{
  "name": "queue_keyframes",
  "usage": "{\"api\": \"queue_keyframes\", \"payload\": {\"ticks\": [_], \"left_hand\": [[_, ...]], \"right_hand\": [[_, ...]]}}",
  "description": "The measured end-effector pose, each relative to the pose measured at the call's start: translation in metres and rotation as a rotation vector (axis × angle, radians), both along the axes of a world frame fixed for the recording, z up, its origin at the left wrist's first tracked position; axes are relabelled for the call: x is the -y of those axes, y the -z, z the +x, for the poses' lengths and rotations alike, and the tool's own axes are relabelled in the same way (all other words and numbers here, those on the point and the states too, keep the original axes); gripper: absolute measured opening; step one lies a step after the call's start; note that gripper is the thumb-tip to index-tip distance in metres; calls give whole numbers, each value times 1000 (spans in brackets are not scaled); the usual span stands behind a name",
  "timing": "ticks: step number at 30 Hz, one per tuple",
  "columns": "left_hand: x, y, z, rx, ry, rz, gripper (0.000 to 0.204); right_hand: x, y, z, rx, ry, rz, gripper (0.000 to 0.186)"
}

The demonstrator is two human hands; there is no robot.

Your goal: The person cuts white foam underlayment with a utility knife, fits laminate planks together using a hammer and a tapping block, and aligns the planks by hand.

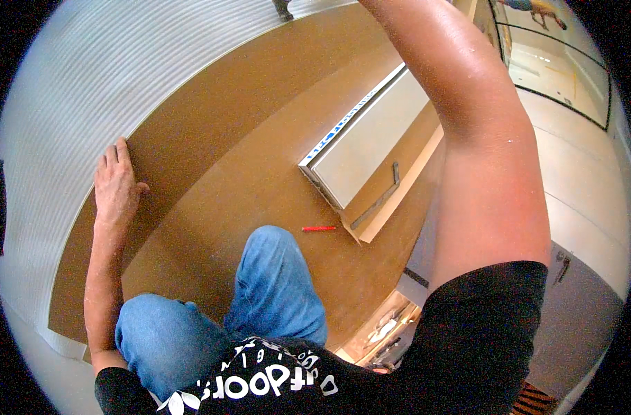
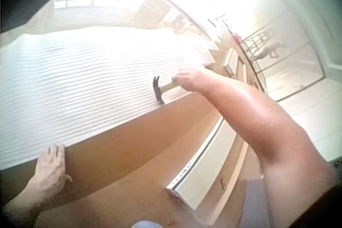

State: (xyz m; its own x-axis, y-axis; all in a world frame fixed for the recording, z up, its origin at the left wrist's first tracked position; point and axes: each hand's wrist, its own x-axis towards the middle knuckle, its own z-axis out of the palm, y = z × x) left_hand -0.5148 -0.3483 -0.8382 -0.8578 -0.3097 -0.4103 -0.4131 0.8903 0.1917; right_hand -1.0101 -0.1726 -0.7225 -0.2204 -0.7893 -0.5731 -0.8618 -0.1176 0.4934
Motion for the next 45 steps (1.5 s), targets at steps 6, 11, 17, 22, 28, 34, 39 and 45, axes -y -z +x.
{"api": "queue_keyframes", "payload": {"ticks": [6, 11, 17, 22, 28, 34, 39, 45], "left_hand": [[1, 6, 4, -6, 9, -16, 104], [4, 11, 6, 3, 12, -30, 105], [4, 10, 3, -16, 22, -30, 108], [9, 17, 4, 13, 19, 45, 109], [25, 29, 12, -104, 26, 115, 98], [36, 37, 19, -236, -35, 288, 83], [82, 34, 134, -346, -120, 113, 68], [143, 58, 277, -398, -336, -128, 63]], "right_hand": [[9, -11, -1, -77, 128, -144, 20], [15, -10, 26, -93, 94, 97, 19], [18, -17, 14, -200, 207, 47, 16], [11, -15, 18, -28, 126, 56, 18], [11, -35, 61, -49, 276, -122, 21], [-96, 3, 178, 651, 284, -747, 40], [-99, 68, 379, 961, 222, -221, 53], [-82, 139, 487, 1015, -29, -116, 60]]}}
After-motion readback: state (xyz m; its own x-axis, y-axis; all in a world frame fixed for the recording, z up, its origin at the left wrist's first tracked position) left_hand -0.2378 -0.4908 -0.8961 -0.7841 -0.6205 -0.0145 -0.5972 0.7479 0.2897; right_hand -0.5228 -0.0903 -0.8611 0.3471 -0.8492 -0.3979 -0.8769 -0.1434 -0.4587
